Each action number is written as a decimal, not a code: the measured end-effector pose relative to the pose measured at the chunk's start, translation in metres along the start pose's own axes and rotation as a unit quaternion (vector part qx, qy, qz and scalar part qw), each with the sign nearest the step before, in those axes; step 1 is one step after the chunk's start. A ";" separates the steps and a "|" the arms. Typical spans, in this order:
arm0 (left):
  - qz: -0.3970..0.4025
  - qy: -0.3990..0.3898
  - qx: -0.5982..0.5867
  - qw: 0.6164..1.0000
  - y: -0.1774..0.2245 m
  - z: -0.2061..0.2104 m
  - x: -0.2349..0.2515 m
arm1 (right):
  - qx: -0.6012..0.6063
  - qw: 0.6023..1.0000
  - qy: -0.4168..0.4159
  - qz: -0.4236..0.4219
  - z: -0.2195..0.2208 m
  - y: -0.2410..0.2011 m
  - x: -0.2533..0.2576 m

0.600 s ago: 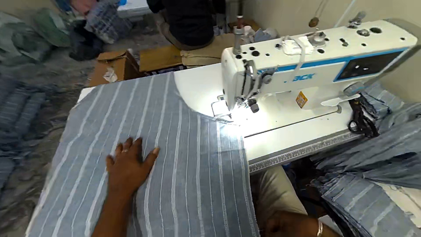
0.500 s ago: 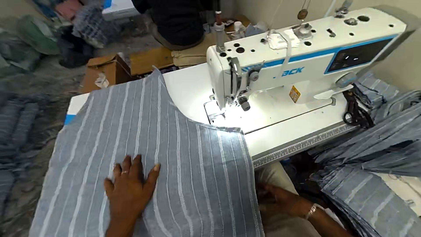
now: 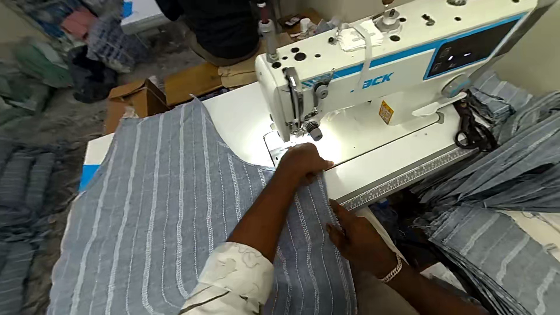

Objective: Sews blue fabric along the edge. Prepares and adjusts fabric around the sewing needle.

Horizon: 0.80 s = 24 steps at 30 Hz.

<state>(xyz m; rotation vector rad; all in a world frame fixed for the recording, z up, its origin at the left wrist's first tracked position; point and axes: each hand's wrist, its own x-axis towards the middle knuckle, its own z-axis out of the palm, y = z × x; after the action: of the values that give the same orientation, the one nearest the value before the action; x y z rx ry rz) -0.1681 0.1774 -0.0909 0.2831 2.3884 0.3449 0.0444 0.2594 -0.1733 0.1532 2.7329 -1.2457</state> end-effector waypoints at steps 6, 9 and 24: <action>0.018 -0.064 -0.046 0.997 -0.012 -0.013 -0.001 | -0.159 0.985 -0.058 -0.033 -0.002 -0.009 0.005; 0.105 -0.046 0.069 0.991 -0.020 -0.016 -0.001 | -0.185 0.976 -0.116 -0.009 -0.007 -0.014 0.008; 0.435 0.120 0.382 0.807 -0.066 -0.011 0.002 | -0.137 0.989 0.048 -0.034 -0.019 -0.029 0.064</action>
<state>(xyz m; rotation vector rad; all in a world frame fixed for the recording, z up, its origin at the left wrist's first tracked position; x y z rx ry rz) -0.1842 0.1136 -0.1048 1.8213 2.3708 -0.2395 -0.0249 0.2569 -0.1499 0.0947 2.9807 -0.8852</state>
